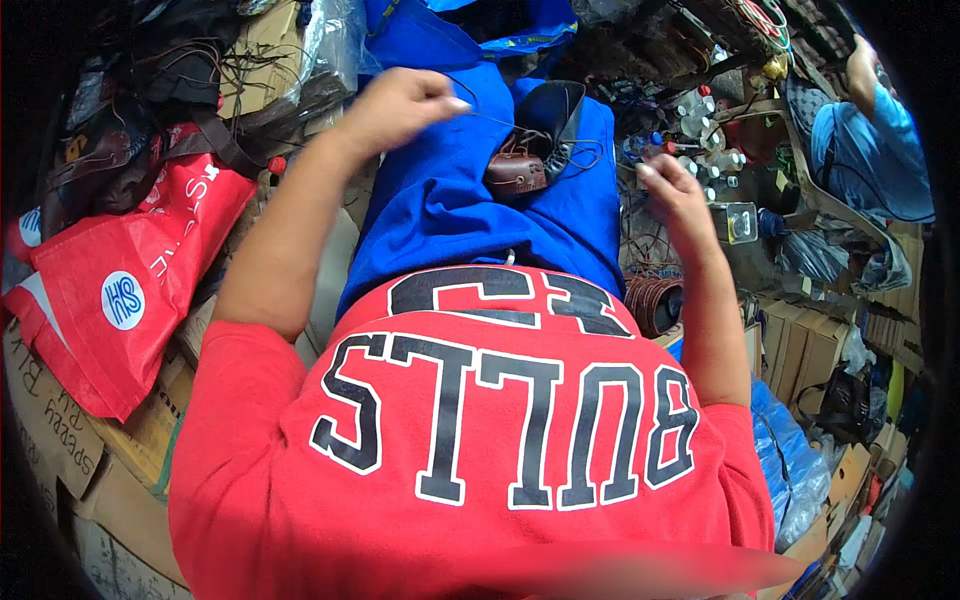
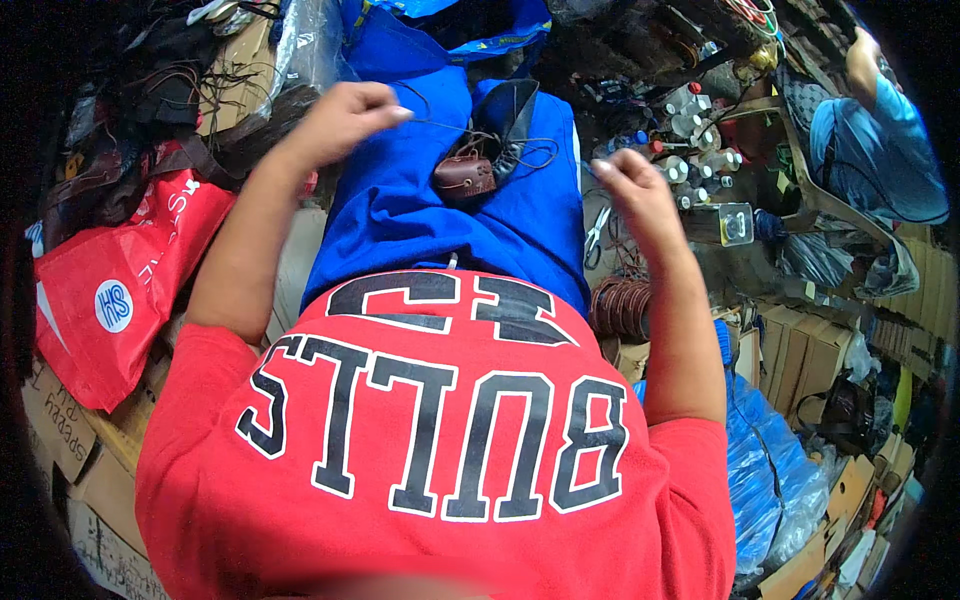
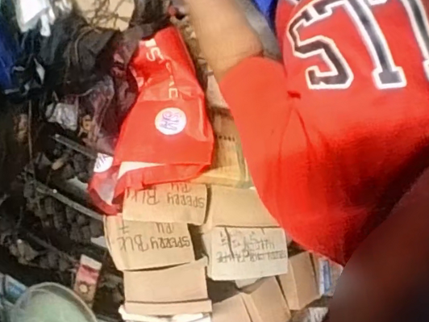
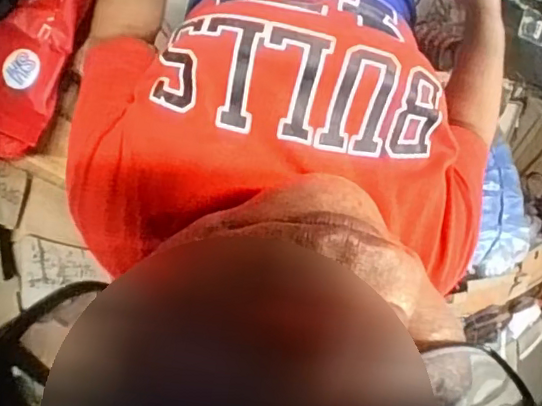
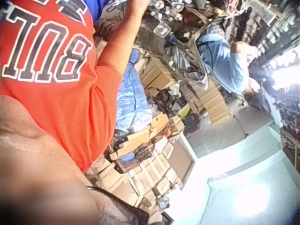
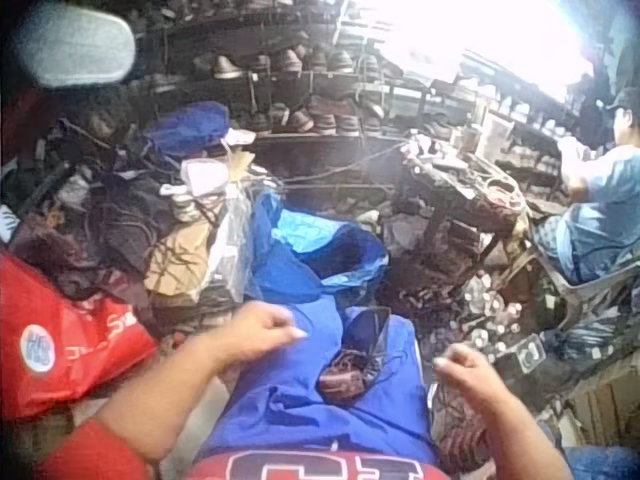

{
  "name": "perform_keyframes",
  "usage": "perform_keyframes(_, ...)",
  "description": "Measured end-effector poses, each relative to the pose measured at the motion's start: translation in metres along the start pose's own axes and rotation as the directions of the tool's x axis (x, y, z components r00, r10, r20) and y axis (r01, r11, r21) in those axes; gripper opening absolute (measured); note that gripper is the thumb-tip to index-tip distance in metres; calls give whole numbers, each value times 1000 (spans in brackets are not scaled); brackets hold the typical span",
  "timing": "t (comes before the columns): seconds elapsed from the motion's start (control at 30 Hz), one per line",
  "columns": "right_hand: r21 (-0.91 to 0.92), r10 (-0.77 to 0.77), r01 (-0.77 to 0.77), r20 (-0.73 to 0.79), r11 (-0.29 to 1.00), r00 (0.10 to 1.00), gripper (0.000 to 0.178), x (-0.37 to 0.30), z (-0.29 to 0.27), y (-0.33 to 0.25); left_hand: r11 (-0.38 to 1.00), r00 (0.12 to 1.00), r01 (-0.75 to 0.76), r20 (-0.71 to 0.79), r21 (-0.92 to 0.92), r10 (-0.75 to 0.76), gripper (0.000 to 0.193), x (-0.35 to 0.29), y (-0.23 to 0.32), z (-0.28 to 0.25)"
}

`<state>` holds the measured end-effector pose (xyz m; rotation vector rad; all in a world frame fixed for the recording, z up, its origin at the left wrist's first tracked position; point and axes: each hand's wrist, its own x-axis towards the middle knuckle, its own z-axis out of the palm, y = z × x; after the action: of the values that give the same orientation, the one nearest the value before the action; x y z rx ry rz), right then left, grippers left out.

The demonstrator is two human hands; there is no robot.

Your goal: Hand-stitching or sewing a leather shoe component using a needle and thread.

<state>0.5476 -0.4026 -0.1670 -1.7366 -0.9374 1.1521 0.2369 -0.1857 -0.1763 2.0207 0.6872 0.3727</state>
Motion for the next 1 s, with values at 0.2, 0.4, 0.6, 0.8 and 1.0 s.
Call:
perform_keyframes(0.2, 29, 153, -151, -152, 988, 976, 20, -17, -77, 42, 958, 930, 275, -230, -79, -286, 24, -53, -72, -98)
perform_keyframes(0.4, -250, 67, -114, -188, 961, 980, 23, -4, -69, 26, 828, 838, 4, -454, 561, 303, 43, -24, -29, -54)
perform_keyframes(0.6, -516, -442, 473, 193, 714, 876, 13, 38, 8, -34, 859, 894, -448, 91, 247, 440, 50, 55, 53, 47)
perform_keyframes(0.8, -533, -439, 542, 319, 650, 840, 11, 57, 32, -50, 874, 872, -317, 475, 367, 117, 35, 96, 62, 56)
perform_keyframes(1.0, -437, -387, 499, 322, 749, 864, 12, 61, 31, -35, 965, 864, -197, 496, 173, 87, 26, 101, 59, 58)
